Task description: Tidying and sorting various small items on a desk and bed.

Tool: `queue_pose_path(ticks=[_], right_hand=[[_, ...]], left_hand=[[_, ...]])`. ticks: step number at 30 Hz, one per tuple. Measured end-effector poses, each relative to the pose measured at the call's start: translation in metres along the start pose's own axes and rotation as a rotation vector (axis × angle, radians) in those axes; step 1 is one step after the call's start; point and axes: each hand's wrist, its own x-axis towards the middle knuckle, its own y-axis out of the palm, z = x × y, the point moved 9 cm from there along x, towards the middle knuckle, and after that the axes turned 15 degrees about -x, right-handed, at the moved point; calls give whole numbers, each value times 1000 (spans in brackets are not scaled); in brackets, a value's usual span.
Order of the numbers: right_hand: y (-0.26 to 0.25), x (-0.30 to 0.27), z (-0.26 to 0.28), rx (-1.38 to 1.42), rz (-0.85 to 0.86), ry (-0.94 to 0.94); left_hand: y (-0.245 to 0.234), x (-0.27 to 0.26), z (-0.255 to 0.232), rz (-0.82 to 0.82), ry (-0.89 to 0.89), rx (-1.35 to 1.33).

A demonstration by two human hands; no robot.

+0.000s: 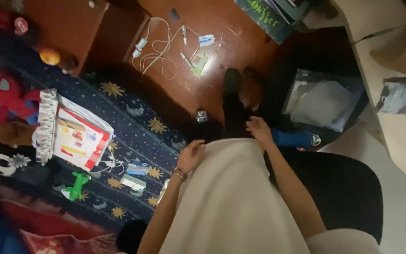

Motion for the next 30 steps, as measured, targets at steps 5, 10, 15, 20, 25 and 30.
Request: queue_pose_path(ticks=[5,10,15,20,25,30], right_hand=[[-34,28,-66,-196,-116,-68],[-87,27,-100,326,-248,-153],[-219,10,-149,-121,-893,-69],[-292,10,-152,-434,-1071,-11],[-277,60,-194,-99,-418,348],[-234,115,-350,-166,-185,388]], left_hand=[[7,2,-12,30,-21,65],[7,6,-9,58,-36,160],[26,23,-36,123,-30,160],[33,36,-54,80,-90,166],[44,40,-80,95,-26,194],[36,42,-70,56,-94,160]])
